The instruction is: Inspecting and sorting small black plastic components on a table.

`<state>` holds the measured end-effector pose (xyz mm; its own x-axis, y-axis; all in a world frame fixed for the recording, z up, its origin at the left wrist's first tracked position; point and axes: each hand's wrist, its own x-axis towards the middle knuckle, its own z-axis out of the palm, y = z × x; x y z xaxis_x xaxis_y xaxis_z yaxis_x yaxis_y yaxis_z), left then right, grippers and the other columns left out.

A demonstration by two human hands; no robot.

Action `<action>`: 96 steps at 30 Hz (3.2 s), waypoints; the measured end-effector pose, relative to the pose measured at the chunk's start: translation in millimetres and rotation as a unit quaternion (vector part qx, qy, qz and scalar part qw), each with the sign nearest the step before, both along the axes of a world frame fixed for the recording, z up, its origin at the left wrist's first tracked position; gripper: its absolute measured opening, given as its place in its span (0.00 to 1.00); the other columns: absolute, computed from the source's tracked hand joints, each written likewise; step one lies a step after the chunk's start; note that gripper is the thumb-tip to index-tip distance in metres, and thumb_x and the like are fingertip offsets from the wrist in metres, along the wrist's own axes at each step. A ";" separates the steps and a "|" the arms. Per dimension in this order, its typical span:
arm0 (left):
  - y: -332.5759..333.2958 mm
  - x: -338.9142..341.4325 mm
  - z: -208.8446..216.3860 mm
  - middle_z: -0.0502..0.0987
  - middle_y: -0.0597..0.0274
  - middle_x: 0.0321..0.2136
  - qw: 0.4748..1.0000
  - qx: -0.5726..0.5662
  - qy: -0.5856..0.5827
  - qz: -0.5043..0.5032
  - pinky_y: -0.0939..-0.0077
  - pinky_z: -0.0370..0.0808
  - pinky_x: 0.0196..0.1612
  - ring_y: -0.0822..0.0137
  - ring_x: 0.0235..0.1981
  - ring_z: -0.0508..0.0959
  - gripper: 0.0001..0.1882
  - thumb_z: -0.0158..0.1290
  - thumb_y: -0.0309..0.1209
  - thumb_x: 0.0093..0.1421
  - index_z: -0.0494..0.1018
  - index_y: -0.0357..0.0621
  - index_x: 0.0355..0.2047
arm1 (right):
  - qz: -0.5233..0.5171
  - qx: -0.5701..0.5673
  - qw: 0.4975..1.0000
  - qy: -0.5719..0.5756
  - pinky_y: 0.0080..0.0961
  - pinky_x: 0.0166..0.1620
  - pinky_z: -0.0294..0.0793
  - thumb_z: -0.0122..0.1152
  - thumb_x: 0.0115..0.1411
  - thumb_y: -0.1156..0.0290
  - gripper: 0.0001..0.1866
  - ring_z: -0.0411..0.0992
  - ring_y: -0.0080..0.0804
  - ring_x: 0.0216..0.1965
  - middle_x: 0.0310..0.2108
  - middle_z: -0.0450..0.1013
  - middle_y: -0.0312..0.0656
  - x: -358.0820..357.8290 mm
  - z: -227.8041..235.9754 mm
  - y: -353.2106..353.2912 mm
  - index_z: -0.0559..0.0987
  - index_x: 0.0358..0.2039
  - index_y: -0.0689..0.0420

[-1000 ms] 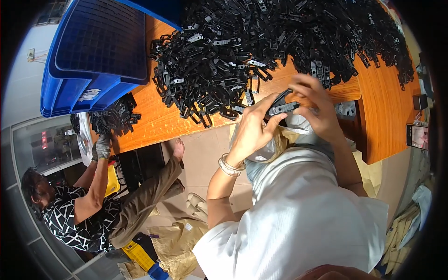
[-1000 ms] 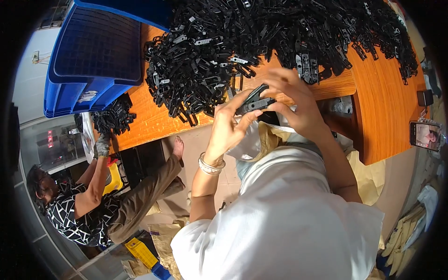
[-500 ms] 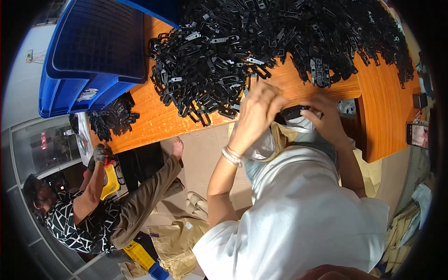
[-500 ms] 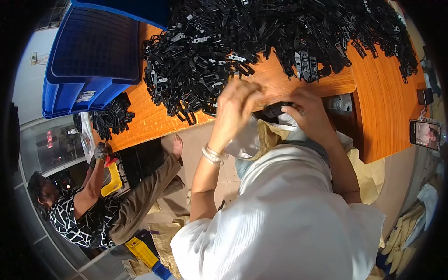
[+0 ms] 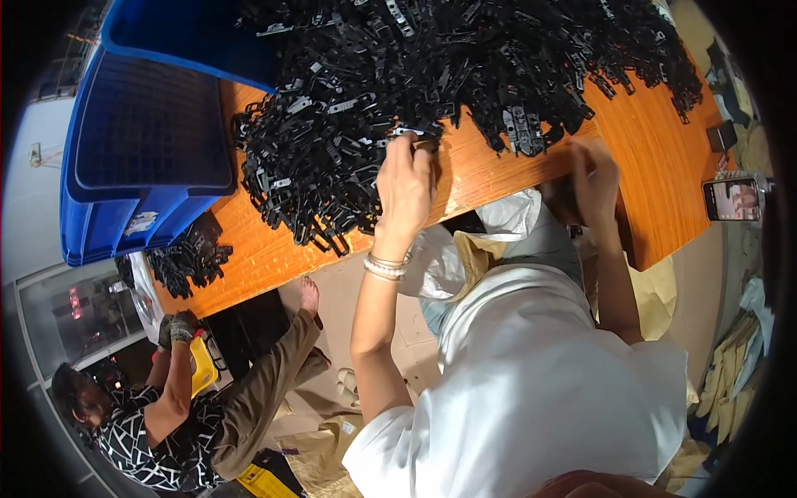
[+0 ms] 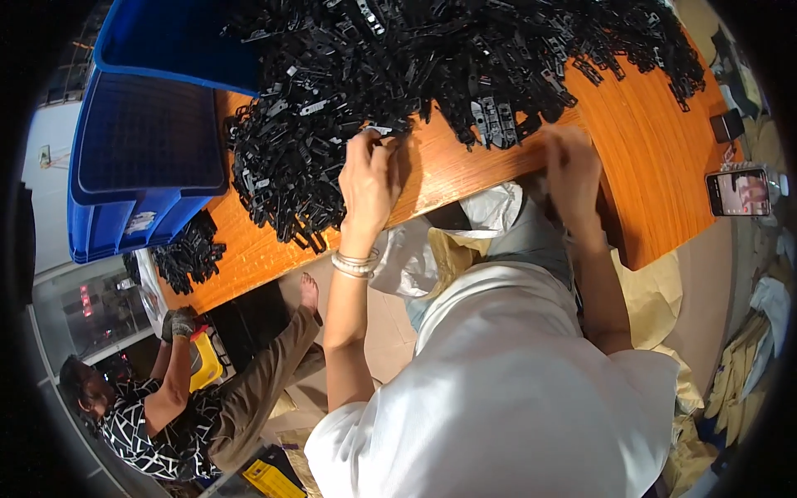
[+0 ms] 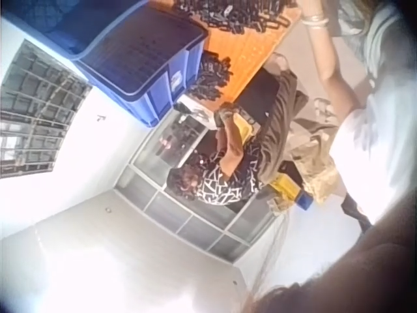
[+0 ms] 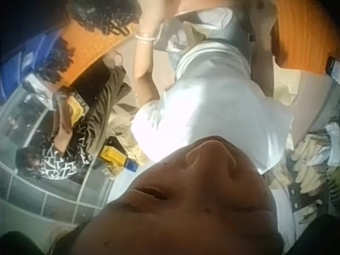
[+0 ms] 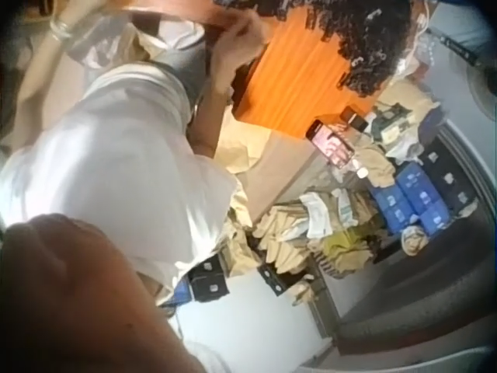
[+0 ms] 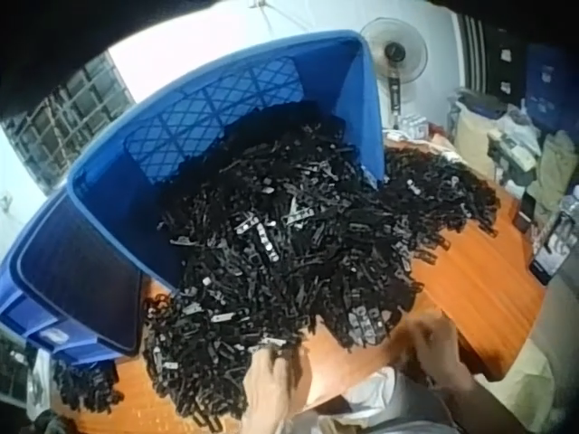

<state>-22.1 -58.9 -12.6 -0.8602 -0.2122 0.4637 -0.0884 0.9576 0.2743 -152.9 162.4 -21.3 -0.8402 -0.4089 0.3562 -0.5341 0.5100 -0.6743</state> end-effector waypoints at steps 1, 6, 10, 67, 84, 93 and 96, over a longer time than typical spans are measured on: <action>3.0 0.2 2.7 0.67 0.48 0.36 0.999 0.024 0.040 0.008 0.67 0.71 0.29 0.53 0.32 0.69 0.07 0.50 0.18 0.43 0.64 0.33 0.24 | -0.060 0.034 0.997 0.030 0.25 0.33 0.67 0.50 0.51 0.76 0.06 0.70 0.38 0.30 0.28 0.70 0.46 -15.4 -4.0 5.4 0.74 0.29 0.63; 21.8 3.2 15.5 0.71 0.54 0.29 0.960 0.269 0.041 0.060 0.81 0.69 0.26 0.71 0.21 0.70 0.07 0.51 0.20 0.48 0.64 0.35 0.27 | -0.188 0.086 0.973 0.099 0.27 0.35 0.67 0.51 0.52 0.72 0.07 0.70 0.38 0.32 0.30 0.70 0.45 -84.1 -10.5 29.9 0.75 0.30 0.61; 30.7 0.2 17.4 0.70 0.59 0.27 0.859 0.505 0.062 0.047 0.85 0.69 0.23 0.78 0.20 0.69 0.15 0.50 0.18 0.49 0.63 0.32 0.38 | -0.149 0.138 0.978 0.038 0.29 0.35 0.67 0.52 0.52 0.70 0.09 0.70 0.40 0.32 0.33 0.70 0.45 -107.4 1.0 14.6 0.75 0.32 0.61; 46.8 27.9 -15.4 0.71 0.61 0.22 0.632 0.772 0.039 -0.053 0.83 0.72 0.19 0.73 0.18 0.72 0.13 0.49 0.17 0.50 0.66 0.30 0.38 | -0.060 0.230 0.963 0.129 0.37 0.34 0.65 0.45 0.51 0.79 0.13 0.67 0.47 0.28 0.31 0.62 0.51 -137.0 -24.3 39.2 0.72 0.38 0.66; 55.9 25.8 -15.5 0.71 0.60 0.20 0.628 0.777 0.039 -0.028 0.85 0.67 0.20 0.73 0.16 0.71 0.13 0.49 0.18 0.50 0.66 0.30 0.38 | -0.027 0.253 0.962 0.098 0.32 0.35 0.64 0.45 0.49 0.81 0.15 0.66 0.45 0.32 0.29 0.65 0.50 -135.6 -19.4 46.8 0.72 0.40 0.64; 56.6 27.4 -21.0 0.71 0.63 0.24 0.629 0.776 0.030 -0.038 0.86 0.68 0.20 0.75 0.18 0.71 0.15 0.49 0.18 0.51 0.66 0.32 0.40 | -0.032 0.201 0.954 0.222 0.32 0.38 0.67 0.45 0.50 0.82 0.20 0.68 0.44 0.33 0.33 0.68 0.52 -134.3 -22.8 42.4 0.69 0.45 0.60; 56.7 24.8 -19.1 0.71 0.65 0.25 0.661 0.750 0.018 -0.019 0.88 0.67 0.22 0.76 0.21 0.70 0.15 0.50 0.18 0.50 0.67 0.33 0.40 | -0.067 -0.013 0.994 0.088 0.22 0.37 0.69 0.52 0.53 0.76 0.14 0.71 0.28 0.34 0.31 0.73 0.44 -105.2 0.0 16.2 0.71 0.42 0.56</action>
<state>2.7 -2.2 -31.7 -0.8727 -0.4344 -0.2230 -0.0402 -0.3913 0.9194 -258.1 178.6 -21.3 -0.8104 -0.2864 0.5111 -0.5730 0.5689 -0.5899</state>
